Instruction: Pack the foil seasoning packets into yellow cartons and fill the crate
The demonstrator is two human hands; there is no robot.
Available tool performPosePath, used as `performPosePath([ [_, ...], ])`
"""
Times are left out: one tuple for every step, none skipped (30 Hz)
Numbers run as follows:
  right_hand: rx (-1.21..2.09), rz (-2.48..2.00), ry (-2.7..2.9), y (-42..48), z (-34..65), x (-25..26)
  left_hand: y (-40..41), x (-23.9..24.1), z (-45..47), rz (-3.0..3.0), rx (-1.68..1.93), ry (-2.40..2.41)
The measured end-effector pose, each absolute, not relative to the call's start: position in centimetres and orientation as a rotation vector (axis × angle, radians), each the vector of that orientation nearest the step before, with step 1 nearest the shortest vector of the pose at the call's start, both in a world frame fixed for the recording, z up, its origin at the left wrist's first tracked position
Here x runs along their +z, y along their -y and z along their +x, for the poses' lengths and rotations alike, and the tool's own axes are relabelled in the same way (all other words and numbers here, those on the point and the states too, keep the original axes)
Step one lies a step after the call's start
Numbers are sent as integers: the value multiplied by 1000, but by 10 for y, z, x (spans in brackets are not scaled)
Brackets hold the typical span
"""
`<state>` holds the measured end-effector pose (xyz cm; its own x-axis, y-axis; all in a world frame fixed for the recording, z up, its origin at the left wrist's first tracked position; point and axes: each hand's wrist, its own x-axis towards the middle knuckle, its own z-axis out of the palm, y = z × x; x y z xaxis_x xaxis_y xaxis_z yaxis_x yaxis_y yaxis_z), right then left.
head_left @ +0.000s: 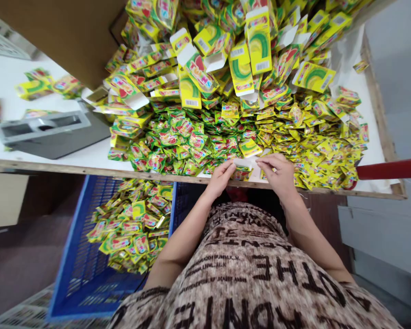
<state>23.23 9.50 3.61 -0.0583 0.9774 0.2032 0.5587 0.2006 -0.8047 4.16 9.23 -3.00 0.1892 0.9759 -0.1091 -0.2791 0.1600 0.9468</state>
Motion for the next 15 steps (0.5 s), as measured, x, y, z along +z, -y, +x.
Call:
performPosePath([
  [797, -1499, 1575, -91, 231, 31, -93, -29, 40, 950, 1099, -920],
  [935, -1517, 1450, -88, 229, 26, -94, -28, 39, 912, 1085, -899],
  [1092, -1508, 1340, -87, 226, 22, -95, -26, 38, 862, 1065, -873],
  [1235, -1477, 1245, -86, 223, 18, -97, -25, 38, 812, 1039, -848],
  [1344, -1436, 1168, -86, 220, 15, -98, -22, 37, 769, 1016, -830],
  [1408, -1398, 1116, -87, 217, 14, -100, -20, 37, 736, 998, -822],
  [1425, -1367, 1091, -88, 216, 15, -101, -18, 38, 714, 987, -818],
  [1400, -1350, 1100, -88, 215, 17, -103, -15, 38, 703, 979, -816],
  [1340, -1352, 1139, -89, 215, 19, -103, -13, 39, 697, 977, -817],
  [1255, -1373, 1199, -89, 214, 21, -104, -11, 40, 690, 980, -822],
  [1166, -1402, 1268, -89, 214, 23, -103, -9, 41, 682, 987, -828],
  [1097, -1429, 1335, -90, 213, 23, -103, -8, 42, 678, 993, -837],
  [1063, -1450, 1394, -91, 212, 22, -102, -7, 44, 678, 999, -850],
  [1069, -1467, 1435, -92, 210, 20, -101, -6, 45, 683, 1004, -869],
  [1107, -1481, 1453, -94, 208, 17, -101, -6, 47, 692, 1007, -891],
])
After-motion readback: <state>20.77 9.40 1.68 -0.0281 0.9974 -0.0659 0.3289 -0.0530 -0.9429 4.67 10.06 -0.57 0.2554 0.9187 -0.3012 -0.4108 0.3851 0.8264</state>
